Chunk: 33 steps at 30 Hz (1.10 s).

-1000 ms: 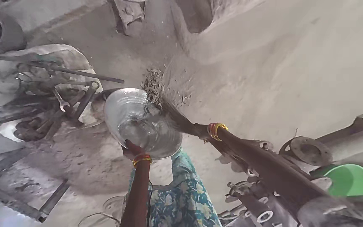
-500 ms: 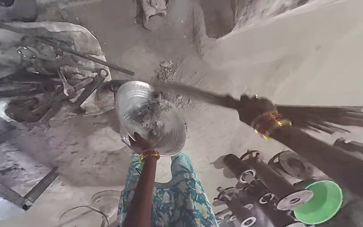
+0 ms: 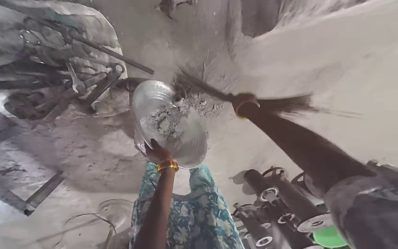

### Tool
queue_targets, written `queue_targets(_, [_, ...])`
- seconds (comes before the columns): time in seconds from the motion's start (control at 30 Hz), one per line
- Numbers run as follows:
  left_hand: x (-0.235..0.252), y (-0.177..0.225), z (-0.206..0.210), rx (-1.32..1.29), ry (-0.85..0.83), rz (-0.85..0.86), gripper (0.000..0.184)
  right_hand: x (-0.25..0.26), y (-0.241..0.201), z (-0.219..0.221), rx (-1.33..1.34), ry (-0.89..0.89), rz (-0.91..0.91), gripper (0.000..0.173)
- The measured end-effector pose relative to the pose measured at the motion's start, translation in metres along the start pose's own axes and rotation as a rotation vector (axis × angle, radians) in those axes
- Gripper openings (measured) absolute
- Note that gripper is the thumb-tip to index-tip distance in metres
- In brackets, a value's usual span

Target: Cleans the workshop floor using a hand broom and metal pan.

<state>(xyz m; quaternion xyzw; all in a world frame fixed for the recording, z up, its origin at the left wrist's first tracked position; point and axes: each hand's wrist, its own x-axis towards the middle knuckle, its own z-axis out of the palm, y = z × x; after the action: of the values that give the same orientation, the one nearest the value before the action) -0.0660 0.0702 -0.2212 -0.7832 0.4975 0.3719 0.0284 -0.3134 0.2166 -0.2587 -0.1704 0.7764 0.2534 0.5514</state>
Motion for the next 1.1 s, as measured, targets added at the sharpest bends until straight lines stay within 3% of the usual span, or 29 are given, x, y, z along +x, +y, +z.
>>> queue_targets(0.17, [-0.001, 0.002, 0.000, -0.026, 0.003, -0.018, 0.044, -0.028, -0.004, 0.051, 0.083, -0.337, -0.247, 0.070])
queue_targets(0.33, [-0.004, 0.004, -0.001, 0.012, -0.005, -0.006, 0.044, -0.074, 0.006, 0.100, 0.116, -0.439, -0.278, 0.080])
queue_targets(0.43, [0.000, 0.003, -0.001, 0.005, 0.004, -0.006, 0.044, -0.099, 0.026, 0.100, 0.001, -0.372, -0.135, 0.088])
queue_targets(0.53, [-0.001, 0.003, 0.000, -0.005, 0.008, -0.006, 0.045, -0.097, 0.069, 0.093, 0.008, -0.143, -0.004, 0.081])
queue_targets(0.67, [-0.006, 0.005, 0.002, 0.039, 0.031, -0.025, 0.044, -0.062, 0.105, 0.038, 0.072, 0.168, 0.100, 0.075])
queue_targets(0.77, [-0.007, 0.004, 0.002, 0.037, 0.043, 0.001, 0.044, 0.001, 0.109, -0.004, 0.151, 0.340, 0.199, 0.070])
queue_targets(0.83, [-0.008, 0.005, 0.003, 0.022, 0.058, 0.005, 0.044, 0.037, 0.094, -0.012, 0.242, 0.317, 0.222, 0.066])
queue_targets(0.9, [-0.008, 0.004, 0.005, 0.031, 0.067, 0.005, 0.044, 0.047, 0.065, 0.011, 0.255, 0.185, 0.167, 0.068])
queue_targets(1.0, [-0.008, 0.003, 0.004, 0.062, 0.072, 0.012, 0.043, 0.024, 0.034, 0.064, 0.257, -0.022, 0.048, 0.067])
queue_targets(1.1, [-0.010, 0.007, 0.004, 0.089, 0.061, 0.017, 0.044, -0.002, 0.043, 0.104, 0.258, -0.089, 0.041, 0.075])
